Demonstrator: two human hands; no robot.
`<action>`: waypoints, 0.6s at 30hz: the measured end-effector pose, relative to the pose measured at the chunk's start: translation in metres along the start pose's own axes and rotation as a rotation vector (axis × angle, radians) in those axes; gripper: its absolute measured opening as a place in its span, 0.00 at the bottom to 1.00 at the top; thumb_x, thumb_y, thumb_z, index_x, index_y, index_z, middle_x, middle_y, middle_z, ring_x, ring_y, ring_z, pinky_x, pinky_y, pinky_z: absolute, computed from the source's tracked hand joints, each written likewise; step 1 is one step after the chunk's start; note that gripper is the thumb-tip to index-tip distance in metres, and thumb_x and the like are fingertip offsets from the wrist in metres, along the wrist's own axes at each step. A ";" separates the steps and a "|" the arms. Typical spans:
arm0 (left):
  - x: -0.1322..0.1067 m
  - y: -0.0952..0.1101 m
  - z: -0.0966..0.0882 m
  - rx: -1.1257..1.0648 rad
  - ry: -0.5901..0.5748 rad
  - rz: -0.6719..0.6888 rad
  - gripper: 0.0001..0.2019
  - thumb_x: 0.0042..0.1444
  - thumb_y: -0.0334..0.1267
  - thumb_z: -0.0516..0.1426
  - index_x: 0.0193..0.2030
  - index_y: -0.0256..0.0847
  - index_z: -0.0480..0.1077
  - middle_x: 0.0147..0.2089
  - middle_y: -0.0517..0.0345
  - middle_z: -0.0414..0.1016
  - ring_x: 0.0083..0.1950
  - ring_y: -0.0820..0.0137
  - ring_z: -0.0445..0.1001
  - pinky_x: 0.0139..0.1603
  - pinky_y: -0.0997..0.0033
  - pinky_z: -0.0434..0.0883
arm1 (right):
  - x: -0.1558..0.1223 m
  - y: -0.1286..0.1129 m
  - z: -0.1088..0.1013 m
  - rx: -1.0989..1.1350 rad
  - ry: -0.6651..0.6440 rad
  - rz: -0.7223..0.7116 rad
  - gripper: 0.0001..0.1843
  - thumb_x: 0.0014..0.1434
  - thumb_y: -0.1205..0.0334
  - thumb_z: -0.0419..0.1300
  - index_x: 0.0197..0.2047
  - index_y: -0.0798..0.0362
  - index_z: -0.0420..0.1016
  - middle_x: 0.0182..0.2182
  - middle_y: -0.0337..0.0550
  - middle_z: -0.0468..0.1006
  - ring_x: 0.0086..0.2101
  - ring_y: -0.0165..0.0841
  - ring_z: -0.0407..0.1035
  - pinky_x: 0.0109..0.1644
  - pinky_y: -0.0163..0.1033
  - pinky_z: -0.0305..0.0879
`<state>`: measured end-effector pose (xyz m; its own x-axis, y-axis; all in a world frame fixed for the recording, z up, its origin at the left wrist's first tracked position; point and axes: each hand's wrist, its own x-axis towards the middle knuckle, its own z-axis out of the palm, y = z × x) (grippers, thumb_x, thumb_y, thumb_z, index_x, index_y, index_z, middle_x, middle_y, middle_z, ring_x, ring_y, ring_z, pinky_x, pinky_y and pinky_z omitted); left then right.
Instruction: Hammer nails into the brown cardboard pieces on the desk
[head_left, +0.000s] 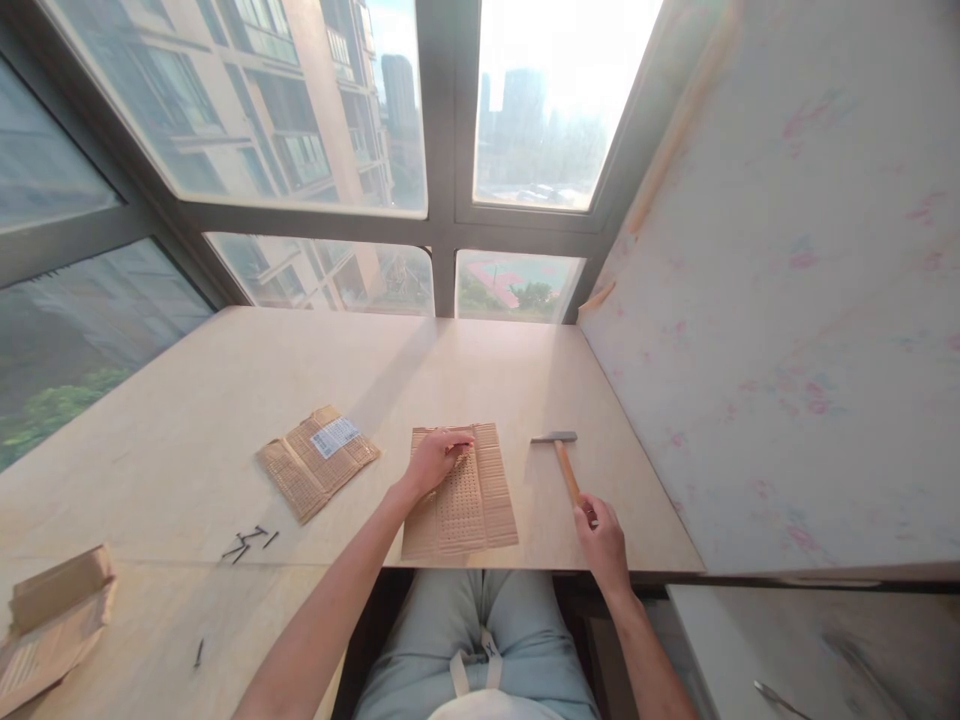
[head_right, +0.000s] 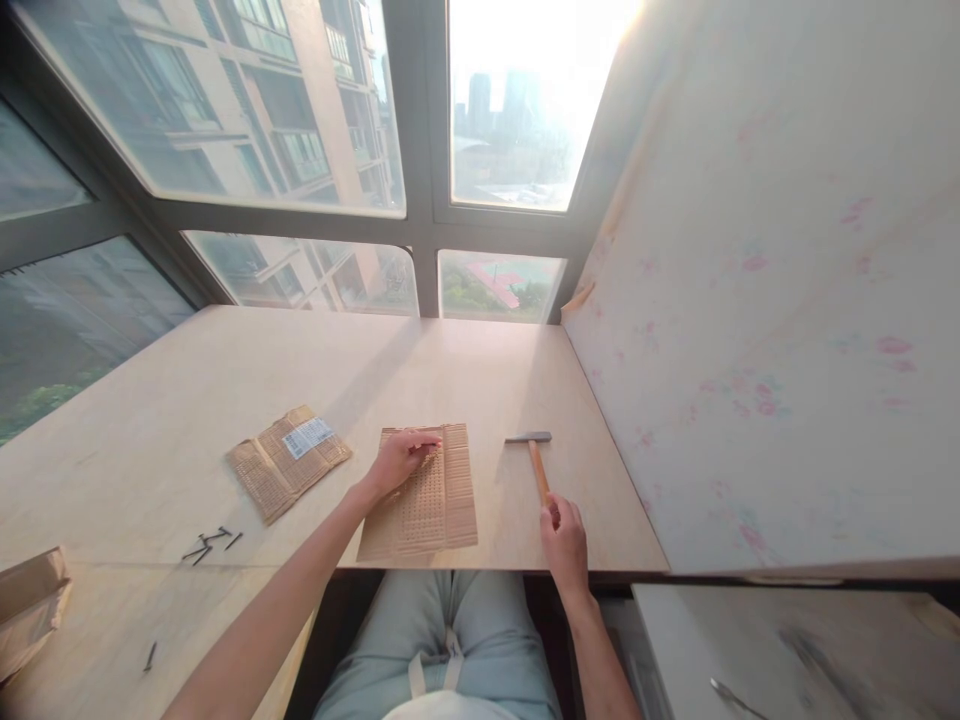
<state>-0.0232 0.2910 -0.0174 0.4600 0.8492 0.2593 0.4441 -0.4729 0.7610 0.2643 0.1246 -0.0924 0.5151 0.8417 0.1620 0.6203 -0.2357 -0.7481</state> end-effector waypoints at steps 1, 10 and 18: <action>0.000 0.000 0.000 0.005 0.000 -0.003 0.12 0.57 0.31 0.55 0.42 0.46 0.79 0.39 0.57 0.81 0.41 0.66 0.75 0.45 0.66 0.70 | -0.001 0.001 0.000 -0.010 0.000 -0.009 0.20 0.57 0.54 0.51 0.46 0.58 0.74 0.37 0.51 0.74 0.34 0.38 0.69 0.43 0.44 0.67; -0.001 -0.001 0.004 -0.031 0.016 -0.024 0.09 0.56 0.32 0.58 0.42 0.43 0.77 0.44 0.55 0.81 0.42 0.66 0.77 0.47 0.65 0.72 | 0.002 0.014 0.012 -0.344 0.013 -0.164 0.22 0.56 0.59 0.54 0.51 0.61 0.70 0.43 0.58 0.72 0.45 0.47 0.65 0.52 0.51 0.61; -0.007 -0.003 0.011 -0.068 0.093 -0.080 0.09 0.56 0.30 0.58 0.42 0.41 0.76 0.41 0.55 0.81 0.41 0.67 0.79 0.45 0.66 0.74 | 0.026 -0.026 0.004 -0.654 -0.305 -0.007 0.17 0.60 0.63 0.52 0.51 0.60 0.68 0.44 0.57 0.74 0.43 0.42 0.70 0.43 0.40 0.62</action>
<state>-0.0194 0.2840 -0.0280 0.3508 0.9032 0.2474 0.4220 -0.3883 0.8192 0.2592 0.1550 -0.0713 0.3815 0.9197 -0.0930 0.8992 -0.3925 -0.1935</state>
